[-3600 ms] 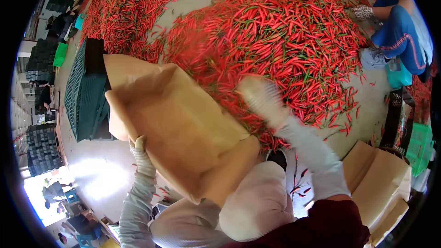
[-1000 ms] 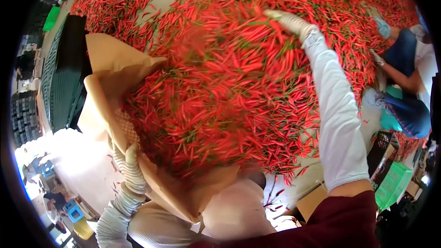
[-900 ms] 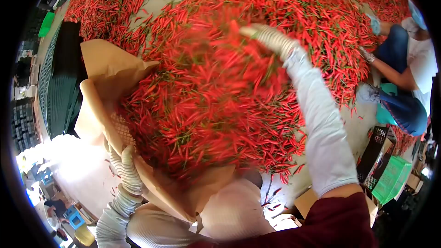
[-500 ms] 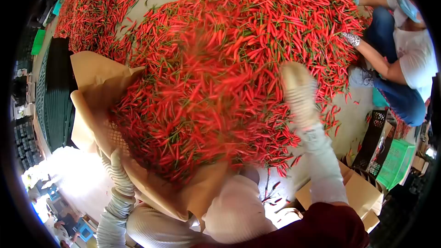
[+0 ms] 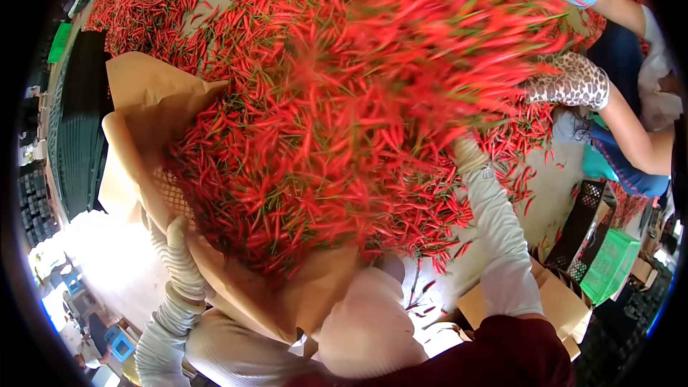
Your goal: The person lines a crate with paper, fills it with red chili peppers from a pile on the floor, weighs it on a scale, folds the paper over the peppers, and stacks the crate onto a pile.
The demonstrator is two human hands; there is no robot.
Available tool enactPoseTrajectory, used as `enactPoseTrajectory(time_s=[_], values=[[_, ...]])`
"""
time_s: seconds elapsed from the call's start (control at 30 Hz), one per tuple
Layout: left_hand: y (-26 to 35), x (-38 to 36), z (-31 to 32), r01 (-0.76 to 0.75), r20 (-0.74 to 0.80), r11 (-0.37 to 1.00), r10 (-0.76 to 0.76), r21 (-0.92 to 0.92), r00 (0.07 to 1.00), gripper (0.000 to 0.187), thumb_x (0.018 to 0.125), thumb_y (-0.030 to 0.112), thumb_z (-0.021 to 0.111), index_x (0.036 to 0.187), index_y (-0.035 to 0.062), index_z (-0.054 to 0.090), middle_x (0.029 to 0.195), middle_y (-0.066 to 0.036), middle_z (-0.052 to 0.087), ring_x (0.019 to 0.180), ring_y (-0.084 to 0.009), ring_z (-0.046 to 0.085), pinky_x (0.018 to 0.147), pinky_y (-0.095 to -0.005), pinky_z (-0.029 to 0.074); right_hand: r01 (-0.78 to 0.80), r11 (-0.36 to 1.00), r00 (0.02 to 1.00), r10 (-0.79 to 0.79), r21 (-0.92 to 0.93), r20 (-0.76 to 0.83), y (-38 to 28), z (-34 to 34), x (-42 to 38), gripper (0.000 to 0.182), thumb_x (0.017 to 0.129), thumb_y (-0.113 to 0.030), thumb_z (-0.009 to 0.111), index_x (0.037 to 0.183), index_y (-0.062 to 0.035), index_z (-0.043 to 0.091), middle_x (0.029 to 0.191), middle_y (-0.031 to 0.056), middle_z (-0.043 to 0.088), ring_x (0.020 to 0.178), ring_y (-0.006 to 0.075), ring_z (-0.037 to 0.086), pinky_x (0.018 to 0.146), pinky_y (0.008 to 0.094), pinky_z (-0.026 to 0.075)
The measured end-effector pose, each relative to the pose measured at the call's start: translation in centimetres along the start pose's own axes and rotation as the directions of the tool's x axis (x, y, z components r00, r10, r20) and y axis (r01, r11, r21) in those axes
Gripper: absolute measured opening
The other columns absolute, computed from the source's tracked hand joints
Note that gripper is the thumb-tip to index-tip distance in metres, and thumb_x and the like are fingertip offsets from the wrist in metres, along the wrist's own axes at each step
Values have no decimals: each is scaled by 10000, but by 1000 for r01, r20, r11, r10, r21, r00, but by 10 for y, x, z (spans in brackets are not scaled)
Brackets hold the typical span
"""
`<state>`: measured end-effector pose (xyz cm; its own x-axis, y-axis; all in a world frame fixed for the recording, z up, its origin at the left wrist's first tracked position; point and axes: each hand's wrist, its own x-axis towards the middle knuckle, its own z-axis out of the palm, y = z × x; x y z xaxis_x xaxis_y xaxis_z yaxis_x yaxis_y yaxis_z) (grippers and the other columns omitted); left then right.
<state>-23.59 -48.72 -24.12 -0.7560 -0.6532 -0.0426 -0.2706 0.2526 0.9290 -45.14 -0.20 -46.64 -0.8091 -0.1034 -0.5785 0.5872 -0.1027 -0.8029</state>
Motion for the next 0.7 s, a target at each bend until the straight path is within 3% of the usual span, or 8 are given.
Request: enactPoseTrajectory(time_s=[0.23,0.3,0.4,0.63,0.7], values=[[7,-4,-4,34,-36,999,-33,26,999,645,782,238,615,1367,53,416,1081,-6,480,941,-115,424,872,-240,369,5,999,1000,-5,-50,11,7,13,9,907,823,-694,528,1469,-94,314,1421,103,421,1206,225,448,983,392,393],[11,-8,-1,120,-23,992,-121,-42,992,686,776,256,629,1390,53,399,1206,-28,478,1050,-148,440,942,-262,364,-9,998,1000,10,-58,17,11,18,12,899,826,-690,528,1466,-94,319,1414,102,427,1201,221,451,979,388,396],[20,-8,2,175,0,985,-175,-10,985,708,775,260,637,1405,57,386,1264,-42,467,1113,-168,440,976,-275,362,-23,997,999,26,-68,33,18,25,19,885,830,-683,527,1461,-94,328,1404,99,436,1193,215,455,973,383,400],[16,-7,1,186,-7,983,-186,12,983,707,779,264,636,1405,52,384,1261,-39,465,1112,-171,436,999,-296,347,-33,996,998,36,-83,45,27,45,29,855,841,-667,526,1449,-94,348,1380,94,457,1176,202,465,958,369,409],[23,-9,11,122,-28,992,-122,-9,992,682,781,249,623,1393,53,398,1242,-34,470,1088,-167,443,985,-290,351,-33,996,998,38,-88,57,27,51,31,846,843,-663,526,1445,-94,353,1373,92,463,1171,199,468,954,365,412]])
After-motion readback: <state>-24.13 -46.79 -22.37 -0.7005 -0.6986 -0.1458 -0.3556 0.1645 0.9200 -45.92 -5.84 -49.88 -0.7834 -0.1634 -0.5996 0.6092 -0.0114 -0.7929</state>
